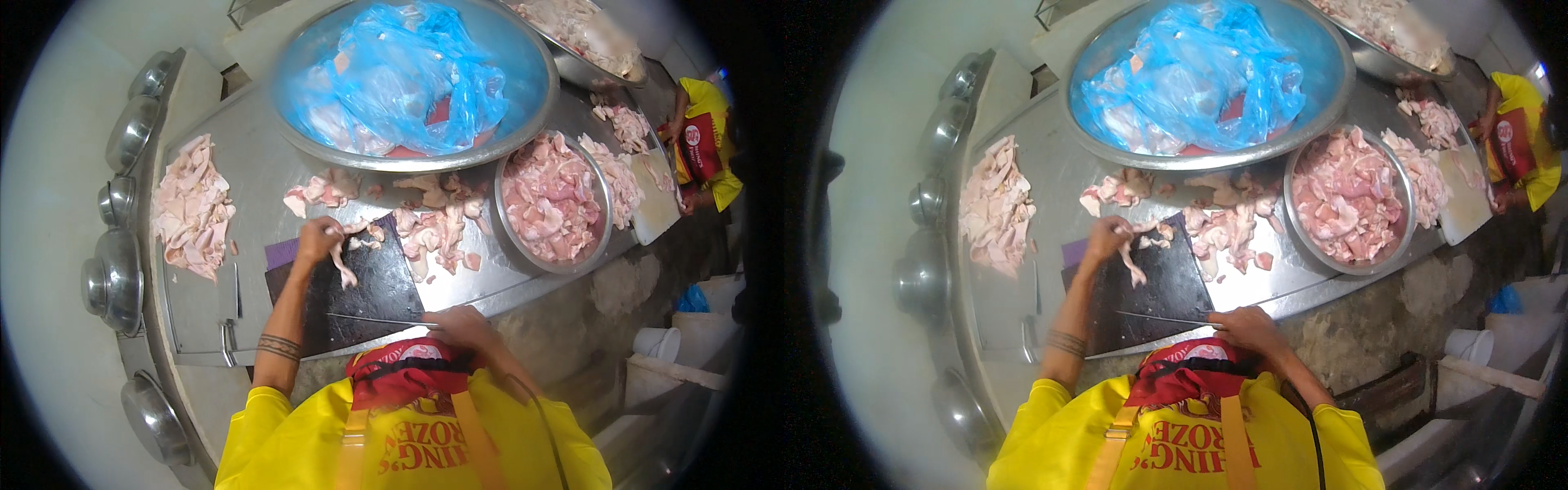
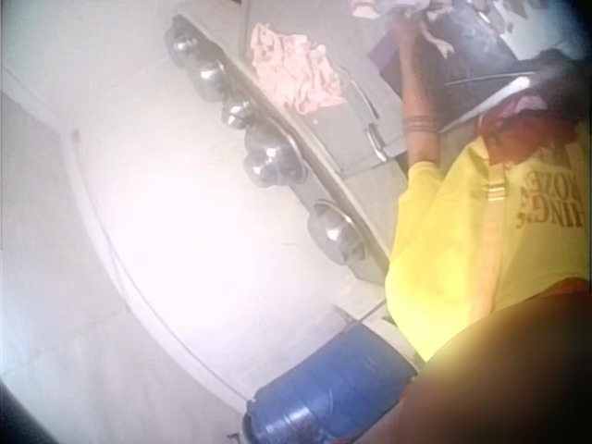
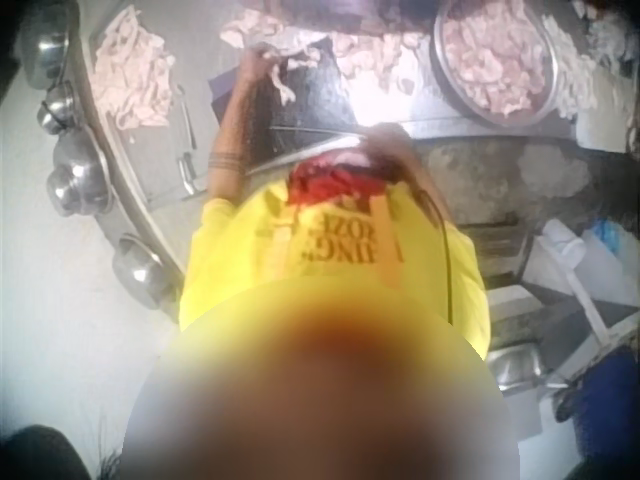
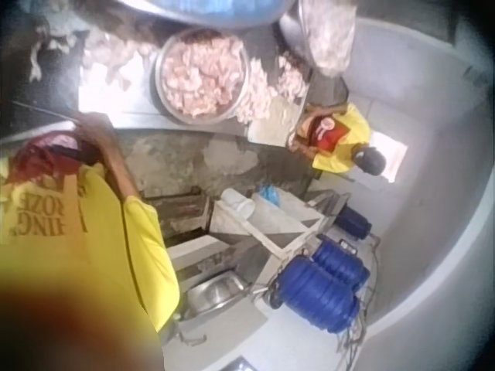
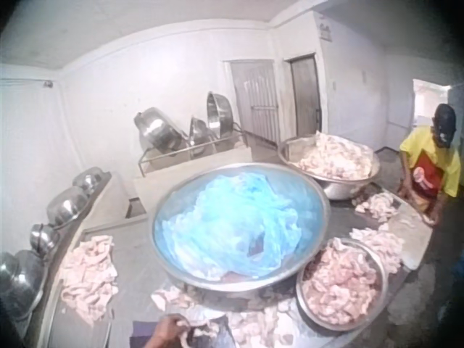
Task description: The person uses a knife to cut raw meat pieces on a cutting board and places the cut pieces into a metal bowl. The person repeatedly picks up meat, slices it, and transfers the pieces to the bowl.
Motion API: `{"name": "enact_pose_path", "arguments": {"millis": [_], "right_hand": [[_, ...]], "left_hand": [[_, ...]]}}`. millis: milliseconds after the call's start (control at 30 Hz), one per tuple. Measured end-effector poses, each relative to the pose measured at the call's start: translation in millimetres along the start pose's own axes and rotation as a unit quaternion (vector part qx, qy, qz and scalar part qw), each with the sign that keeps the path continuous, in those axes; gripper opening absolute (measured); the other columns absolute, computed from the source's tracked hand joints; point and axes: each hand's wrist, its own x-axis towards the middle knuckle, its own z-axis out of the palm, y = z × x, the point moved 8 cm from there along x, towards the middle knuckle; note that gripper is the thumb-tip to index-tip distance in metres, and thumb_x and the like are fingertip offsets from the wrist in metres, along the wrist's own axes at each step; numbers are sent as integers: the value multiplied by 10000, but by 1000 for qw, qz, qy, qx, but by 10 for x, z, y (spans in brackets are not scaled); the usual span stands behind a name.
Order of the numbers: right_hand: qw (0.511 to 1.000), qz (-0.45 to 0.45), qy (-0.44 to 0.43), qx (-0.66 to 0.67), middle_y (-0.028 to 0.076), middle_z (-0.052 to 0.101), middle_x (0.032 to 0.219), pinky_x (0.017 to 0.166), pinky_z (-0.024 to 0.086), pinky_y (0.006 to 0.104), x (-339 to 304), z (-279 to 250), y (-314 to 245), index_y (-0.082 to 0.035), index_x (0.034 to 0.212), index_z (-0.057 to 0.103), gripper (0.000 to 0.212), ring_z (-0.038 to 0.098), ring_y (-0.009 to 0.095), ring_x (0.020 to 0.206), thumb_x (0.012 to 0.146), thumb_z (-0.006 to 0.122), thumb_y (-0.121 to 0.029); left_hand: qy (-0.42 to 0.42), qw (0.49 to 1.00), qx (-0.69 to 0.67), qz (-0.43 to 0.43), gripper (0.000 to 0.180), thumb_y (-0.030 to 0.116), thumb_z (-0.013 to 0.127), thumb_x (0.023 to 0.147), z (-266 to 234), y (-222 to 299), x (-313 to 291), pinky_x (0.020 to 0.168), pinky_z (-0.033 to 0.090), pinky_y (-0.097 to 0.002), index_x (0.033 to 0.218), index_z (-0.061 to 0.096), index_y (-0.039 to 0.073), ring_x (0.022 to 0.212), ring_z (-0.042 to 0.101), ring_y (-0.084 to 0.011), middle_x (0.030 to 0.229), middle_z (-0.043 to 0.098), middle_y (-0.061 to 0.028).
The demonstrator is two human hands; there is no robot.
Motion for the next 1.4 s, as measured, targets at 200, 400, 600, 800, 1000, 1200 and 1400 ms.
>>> {"name": "enact_pose_path", "arguments": {"millis": [200, 400, 600, 800, 1000, 1200, 1400], "right_hand": [[993, 39, 108, 16, 164, 702, 784, 713, 528, 540, -11, -236, 136, -163, 1106, 614, 251, 706, 394, 811, 920, 688, -314], [989, 88, 111, 39, 181, 719, 841, 715, 542, 541, 183, -81, 251, -168, 1162, 607, 301, 711, 409, 835, 940, 664, -362], [991, 68, 69, 92, 201, 715, 876, 743, 537, 550, 227, 99, 183, -145, 1203, 589, 332, 706, 419, 857, 953, 654, -353], [993, 81, 26, 80, 196, 725, 881, 759, 552, 531, 213, 193, 152, -136, 1191, 579, 312, 717, 412, 870, 967, 638, -346], [994, 65, 53, 72, 191, 720, 857, 737, 547, 532, 183, 57, 139, -128, 1162, 585, 286, 714, 417, 850, 963, 649, -324], [994, 59, 74, 59, 172, 720, 835, 720, 548, 530, 109, 14, 133, -134, 1142, 591, 282, 717, 410, 833, 949, 669, -324], [994, 55, 84, 47, 160, 727, 849, 726, 556, 527, 82, 20, 112, -150, 1158, 596, 298, 719, 405, 837, 942, 676, -339]], "left_hand": [[99, 985, -139, -1, 328, 100, 705, 887, -1112, -22, 598, 811, 565, -356, 1197, 687, -4, 922, 712, -211, 1051, 750, -105], [-29, 996, 49, 63, 288, 134, 701, 926, -403, 807, 634, 835, 562, -365, 1202, 713, 55, 1036, 727, -235, 1124, 751, -134], [-267, 910, 220, 229, 440, 198, 800, 777, 1577, 1514, -51, 904, 555, -461, 1169, 658, 59, 1078, 656, -390, 1188, 654, -211], [-97, 935, 221, 261, 371, 93, 700, 805, 1839, 1641, 34, 853, 558, -495, 1152, 589, 25, 1024, 632, -399, 1080, 593, -194], [-193, 960, 112, 172, 265, 171, 701, 855, 1829, 1441, 390, 822, 557, -479, 1043, 693, -16, 903, 692, -408, 1007, 690, -258], [-329, 897, -285, -74, 318, 307, 577, 1077, 1459, 1532, 308, 722, 522, -256, 1150, 714, 30, 828, 641, -95, 1003, 726, -20], [-331, 846, -416, -40, 342, 230, 599, 1061, 779, 1947, 204, 808, 569, -272, 1306, 604, -9, 922, 670, -103, 1105, 704, -47]]}}
